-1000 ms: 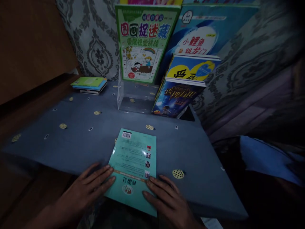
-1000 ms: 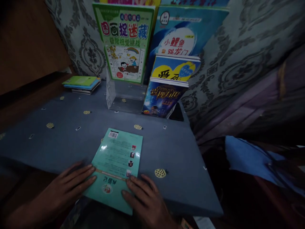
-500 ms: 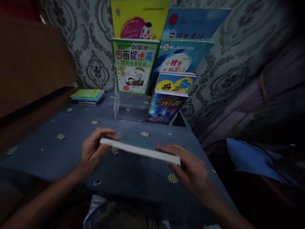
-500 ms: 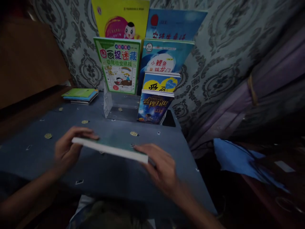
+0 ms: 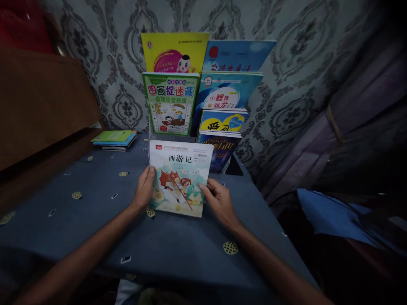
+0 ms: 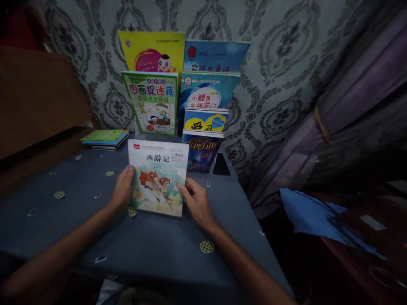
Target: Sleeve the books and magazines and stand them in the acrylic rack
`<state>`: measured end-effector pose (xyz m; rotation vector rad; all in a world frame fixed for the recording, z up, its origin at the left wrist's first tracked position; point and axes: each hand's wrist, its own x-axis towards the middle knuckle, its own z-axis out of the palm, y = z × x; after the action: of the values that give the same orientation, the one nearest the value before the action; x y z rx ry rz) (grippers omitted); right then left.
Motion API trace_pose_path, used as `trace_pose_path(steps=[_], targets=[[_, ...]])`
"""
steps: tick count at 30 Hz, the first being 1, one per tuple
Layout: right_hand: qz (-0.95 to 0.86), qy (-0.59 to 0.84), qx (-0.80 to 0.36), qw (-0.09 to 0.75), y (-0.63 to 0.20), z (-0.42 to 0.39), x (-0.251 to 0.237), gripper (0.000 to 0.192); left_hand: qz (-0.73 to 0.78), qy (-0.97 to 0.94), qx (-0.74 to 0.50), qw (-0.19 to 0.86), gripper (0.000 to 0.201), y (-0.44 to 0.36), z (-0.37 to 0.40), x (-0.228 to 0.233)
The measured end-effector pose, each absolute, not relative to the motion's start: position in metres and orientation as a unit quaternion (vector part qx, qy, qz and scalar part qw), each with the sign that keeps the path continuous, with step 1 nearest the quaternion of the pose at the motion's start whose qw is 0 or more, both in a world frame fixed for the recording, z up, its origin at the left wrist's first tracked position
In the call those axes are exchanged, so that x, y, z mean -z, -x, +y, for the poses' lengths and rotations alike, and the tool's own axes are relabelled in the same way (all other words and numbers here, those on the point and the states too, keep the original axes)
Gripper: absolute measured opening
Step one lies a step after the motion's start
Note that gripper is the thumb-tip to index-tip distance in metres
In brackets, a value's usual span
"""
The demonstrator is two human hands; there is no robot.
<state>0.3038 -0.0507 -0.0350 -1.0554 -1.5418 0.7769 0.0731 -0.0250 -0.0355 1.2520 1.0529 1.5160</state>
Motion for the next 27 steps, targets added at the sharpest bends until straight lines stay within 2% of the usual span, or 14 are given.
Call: trace_pose_path(steps=[4, 8, 11, 14, 17, 21, 24, 27], targets=[[-0.585, 0.475, -0.446, 0.482, -0.305, -0.051, 0.039, 0.042, 0.44, -0.466, -0.562, 0.523, 0.057, -0.072, -0.021, 0.044], [-0.53, 0.503, -0.523, 0.438, -0.307, -0.049, 0.059, 0.05, 0.484, -0.477, -0.446, 0.582, 0.059, -0.059, -0.016, 0.062], [-0.537, 0.508, -0.535, 0.41, -0.309, -0.047, 0.071, 0.051, 0.514, -0.597, -0.377, 0.487, 0.05, -0.044, -0.013, 0.064], [-0.551, 0.525, -0.522, 0.384, -0.312, -0.043, 0.073, 0.052, 0.572, -0.718, -0.285, 0.276, 0.037, -0.034, -0.011, 0.056], [-0.604, 0.566, -0.44, 0.349, -0.318, -0.041, 0.068, 0.042, 0.595, -0.774, -0.174, 0.131, 0.03, -0.033, -0.012, 0.047], [-0.713, 0.605, -0.195, 0.295, -0.322, -0.041, 0.057, 0.022, 0.575, -0.808, -0.13, 0.014, 0.027, -0.039, -0.008, 0.045], [-0.762, 0.588, -0.097, 0.253, -0.306, -0.04, 0.047, 0.026, 0.53, -0.834, -0.151, -0.018, 0.027, -0.042, 0.001, 0.053], [-0.833, 0.495, -0.092, 0.23, -0.273, -0.03, 0.041, 0.034, 0.511, -0.842, -0.172, -0.015, 0.03, -0.042, 0.009, 0.066]])
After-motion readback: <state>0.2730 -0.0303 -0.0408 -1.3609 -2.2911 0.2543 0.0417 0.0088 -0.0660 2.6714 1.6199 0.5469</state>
